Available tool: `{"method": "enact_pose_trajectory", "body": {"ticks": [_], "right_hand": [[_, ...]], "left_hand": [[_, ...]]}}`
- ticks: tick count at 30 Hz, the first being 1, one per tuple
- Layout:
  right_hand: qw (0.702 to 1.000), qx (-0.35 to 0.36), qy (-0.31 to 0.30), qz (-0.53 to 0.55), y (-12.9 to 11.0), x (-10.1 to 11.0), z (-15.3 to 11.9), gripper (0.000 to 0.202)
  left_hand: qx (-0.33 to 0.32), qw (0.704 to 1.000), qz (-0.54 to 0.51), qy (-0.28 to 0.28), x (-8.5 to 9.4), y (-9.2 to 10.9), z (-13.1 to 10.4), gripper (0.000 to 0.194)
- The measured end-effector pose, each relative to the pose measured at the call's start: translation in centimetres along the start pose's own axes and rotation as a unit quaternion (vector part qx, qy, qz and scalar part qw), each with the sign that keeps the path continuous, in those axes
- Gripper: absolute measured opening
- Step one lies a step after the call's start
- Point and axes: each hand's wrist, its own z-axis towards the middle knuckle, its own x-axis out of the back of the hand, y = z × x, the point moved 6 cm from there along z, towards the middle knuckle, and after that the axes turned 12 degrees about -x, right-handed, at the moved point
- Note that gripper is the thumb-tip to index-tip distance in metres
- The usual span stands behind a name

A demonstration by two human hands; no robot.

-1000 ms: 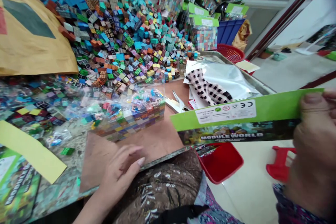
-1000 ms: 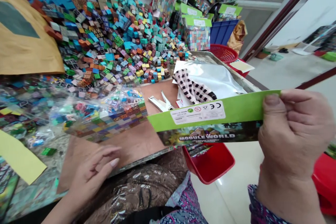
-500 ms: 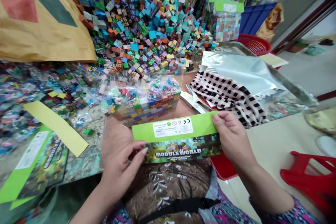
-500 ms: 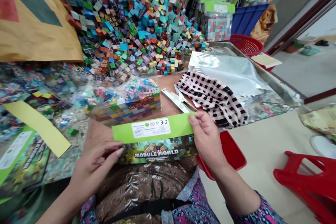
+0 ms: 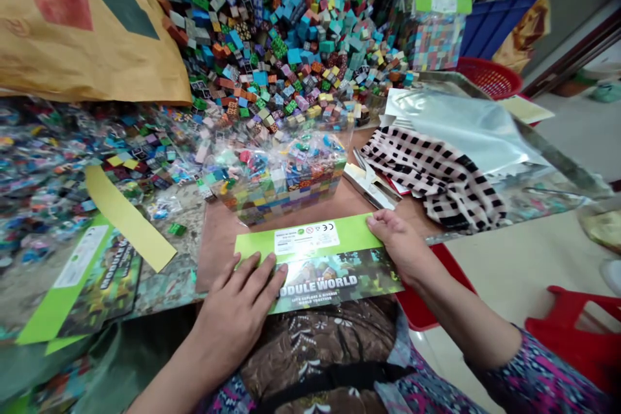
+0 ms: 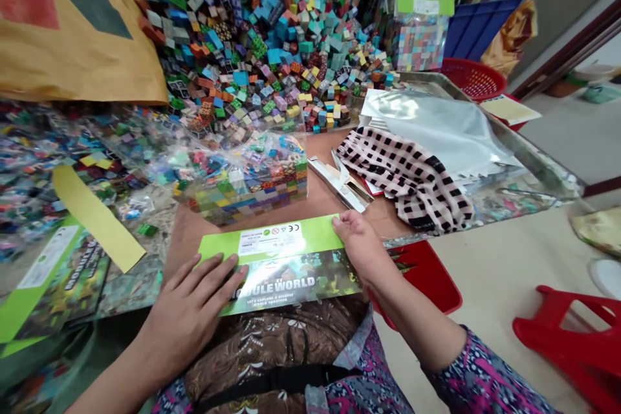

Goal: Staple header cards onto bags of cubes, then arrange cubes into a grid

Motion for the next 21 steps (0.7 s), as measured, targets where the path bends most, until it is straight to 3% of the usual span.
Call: {"method": "enact_pose_trajectory", "body": {"ticks": [7, 13, 16, 19, 21], "right_hand": [[0.999, 0.04, -0.019, 0.004, -1.3, 0.4, -0.2, 0.047], [0.971, 0.219, -0.034, -0.093, -4.9, -0.2, -2.4, 0.029], [0.927, 0.341, -0.044, -0.149, -7.4, -1.9, -5.1, 0.017], [0.855, 0.465, -0.046, -0.226, -9.7, -3.7, -8.5, 0.006], [0.813, 0.524, -0.035, -0.252, -10.9, -4.2, -10.2, 0.012]], "left_hand": [[0.031, 0.996, -0.077, -0.024, 1.5, -0.7, -0.1, 0.056], [0.081, 0.989, -0.085, 0.091, 4.9, -2.7, 1.4, 0.059], [0.071, 0.989, -0.091, 0.096, 6.4, -2.7, 3.4, 0.045], [0.061, 0.98, -0.176, 0.07, 7.5, -2.3, 5.2, 0.016], [0.063, 0.968, -0.237, 0.054, 8.1, -2.2, 5.9, 0.023]]}}
